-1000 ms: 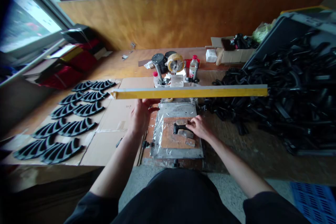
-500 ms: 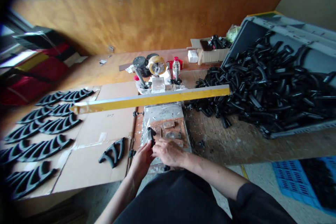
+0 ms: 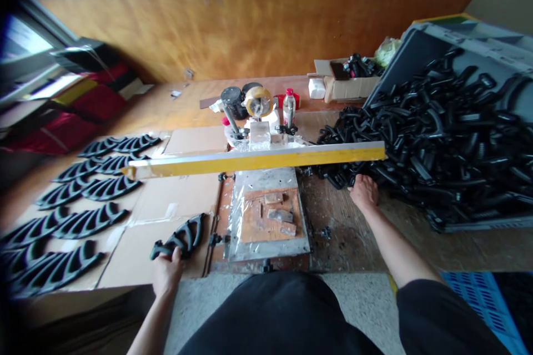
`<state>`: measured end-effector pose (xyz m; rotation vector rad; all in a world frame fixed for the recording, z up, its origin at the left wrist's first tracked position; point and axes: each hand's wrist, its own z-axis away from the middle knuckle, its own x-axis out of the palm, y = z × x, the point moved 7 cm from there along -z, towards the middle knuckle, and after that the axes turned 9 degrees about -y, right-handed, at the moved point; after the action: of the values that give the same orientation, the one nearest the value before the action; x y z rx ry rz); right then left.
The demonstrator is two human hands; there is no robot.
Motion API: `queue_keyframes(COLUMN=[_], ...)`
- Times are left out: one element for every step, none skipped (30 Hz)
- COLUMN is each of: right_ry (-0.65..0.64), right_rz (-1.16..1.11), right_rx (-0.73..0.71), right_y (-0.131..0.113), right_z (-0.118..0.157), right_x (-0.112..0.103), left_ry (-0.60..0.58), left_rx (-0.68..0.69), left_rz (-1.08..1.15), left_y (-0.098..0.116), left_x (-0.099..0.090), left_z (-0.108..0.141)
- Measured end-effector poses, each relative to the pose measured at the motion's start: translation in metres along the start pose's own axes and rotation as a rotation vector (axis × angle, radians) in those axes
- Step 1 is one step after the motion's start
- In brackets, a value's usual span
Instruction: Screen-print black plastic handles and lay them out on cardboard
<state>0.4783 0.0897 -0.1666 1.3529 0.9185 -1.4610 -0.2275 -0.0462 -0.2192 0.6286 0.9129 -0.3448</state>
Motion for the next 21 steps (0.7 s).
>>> queue_keyframes(right_ry=[0.014, 0.034, 0.055, 0.074, 0.089, 0.101, 0.109, 0.113, 0.118, 0.12, 0.116, 0.104, 0.087, 0.068, 0.049, 0.032, 0.02, 0.013, 0.014, 0.022, 0.037], right_rz=[0.017, 0.026, 0.022, 0.006, -0.022, -0.067, -0.128, -0.201, -0.282, -0.368, -0.455, -0.537, -0.608, -0.667, -0.713, -0.743, -0.756, -0.752, -0.734, -0.702, -0.662], right_rx=[0.01, 0.012, 0.006, -0.006, -0.026, -0.051, -0.077, -0.1, -0.123, -0.153, -0.2, -0.268, -0.359, -0.461, -0.56, -0.647, -0.717, -0.771, -0.81, -0.838, -0.854], right_y=[-0.003, -0.007, -0.011, -0.016, -0.021, -0.028, -0.035, -0.044, -0.054, -0.066, -0.081, -0.098, -0.118, -0.139, -0.159, -0.178, -0.195, -0.21, -0.223, -0.233, -0.242], right_z=[0.003, 0.005, 0.008, 0.012, 0.016, 0.021, 0.026, 0.032, 0.039, 0.047, 0.054, 0.062, 0.071, 0.08, 0.089, 0.098, 0.106, 0.112, 0.117, 0.121, 0.123], right_x=[0.0, -0.001, -0.003, -0.005, -0.007, -0.009, -0.01, -0.012, -0.013, -0.015, -0.017, -0.02, -0.024, -0.028, -0.032, -0.035, -0.037, -0.038, -0.039, -0.038, -0.038], left_ry=[0.0, 0.001, 0.007, 0.015, 0.032, 0.05, 0.069, 0.085, 0.097, 0.109, 0.121, 0.128, 0.134, 0.137, 0.136, 0.132, 0.126, 0.116, 0.105, 0.094, 0.085], left_rx=[-0.039, -0.063, -0.073, -0.083, -0.099, -0.115, -0.129, -0.138, -0.146, -0.157, -0.168, -0.178, -0.191, -0.203, -0.212, -0.218, -0.22, -0.215, -0.205, -0.19, -0.17], left_rz=[-0.014, -0.014, -0.008, 0.005, 0.019, 0.033, 0.046, 0.054, 0.057, 0.061, 0.062, 0.062, 0.06, 0.056, 0.05, 0.044, 0.038, 0.033, 0.029, 0.026, 0.024], left_y=[0.002, 0.005, 0.009, 0.012, 0.012, 0.011, 0.01, 0.007, 0.005, 0.002, -0.001, -0.004, -0.007, -0.009, -0.011, -0.012, -0.012, -0.012, -0.011, -0.009, -0.007], left_x=[0.0, 0.0, 0.0, -0.001, -0.002, -0.003, -0.003, -0.003, -0.003, -0.002, -0.001, 0.0, 0.0, 0.001, 0.002, 0.003, 0.004, 0.006, 0.007, 0.007, 0.008], left_z=[0.002, 0.005, 0.008, 0.011, 0.014, 0.017, 0.019, 0.021, 0.022, 0.023, 0.023, 0.024, 0.024, 0.025, 0.026, 0.027, 0.028, 0.029, 0.029, 0.029, 0.028])
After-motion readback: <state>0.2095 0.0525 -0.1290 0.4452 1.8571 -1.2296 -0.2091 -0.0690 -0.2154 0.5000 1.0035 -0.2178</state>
